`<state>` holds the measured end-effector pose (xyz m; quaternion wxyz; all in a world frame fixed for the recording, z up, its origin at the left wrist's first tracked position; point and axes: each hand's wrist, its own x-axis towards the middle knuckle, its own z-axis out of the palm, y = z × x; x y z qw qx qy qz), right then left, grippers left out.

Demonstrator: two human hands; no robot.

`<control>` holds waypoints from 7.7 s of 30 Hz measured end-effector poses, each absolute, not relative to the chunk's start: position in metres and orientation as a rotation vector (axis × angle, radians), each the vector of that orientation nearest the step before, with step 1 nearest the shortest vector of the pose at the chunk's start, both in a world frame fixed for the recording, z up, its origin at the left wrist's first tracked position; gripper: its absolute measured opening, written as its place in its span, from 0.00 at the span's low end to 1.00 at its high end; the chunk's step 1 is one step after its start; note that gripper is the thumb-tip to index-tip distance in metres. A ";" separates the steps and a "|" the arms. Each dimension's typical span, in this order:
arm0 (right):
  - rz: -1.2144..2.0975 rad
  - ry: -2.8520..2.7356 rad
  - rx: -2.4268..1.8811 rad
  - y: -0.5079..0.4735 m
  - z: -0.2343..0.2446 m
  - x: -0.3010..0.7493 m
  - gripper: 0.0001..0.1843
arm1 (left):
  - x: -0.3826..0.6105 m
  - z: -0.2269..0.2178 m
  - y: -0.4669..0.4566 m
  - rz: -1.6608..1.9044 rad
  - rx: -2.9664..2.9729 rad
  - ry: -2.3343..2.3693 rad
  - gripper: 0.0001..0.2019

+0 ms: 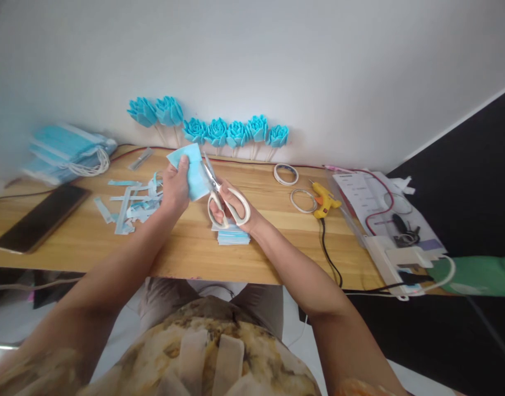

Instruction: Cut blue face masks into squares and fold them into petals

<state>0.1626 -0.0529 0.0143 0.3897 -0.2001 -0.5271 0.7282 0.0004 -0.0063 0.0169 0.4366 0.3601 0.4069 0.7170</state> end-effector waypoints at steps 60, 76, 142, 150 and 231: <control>1.927 -1.343 -0.503 -0.055 0.019 0.162 0.39 | -0.001 0.007 -0.001 1.737 0.822 0.984 0.22; 1.906 -1.336 -0.511 -0.054 0.018 0.162 0.46 | -0.003 0.004 0.002 1.737 0.809 0.991 0.22; 1.894 -1.311 -0.477 -0.052 0.012 0.161 0.41 | 0.002 0.001 -0.003 1.828 0.943 1.143 0.18; 1.903 -1.314 -0.481 -0.053 0.014 0.161 0.41 | 0.003 0.004 -0.005 1.818 0.950 1.158 0.17; 1.968 -1.290 -0.367 -0.050 0.008 0.162 0.35 | -0.005 0.006 0.001 1.770 0.765 1.071 0.24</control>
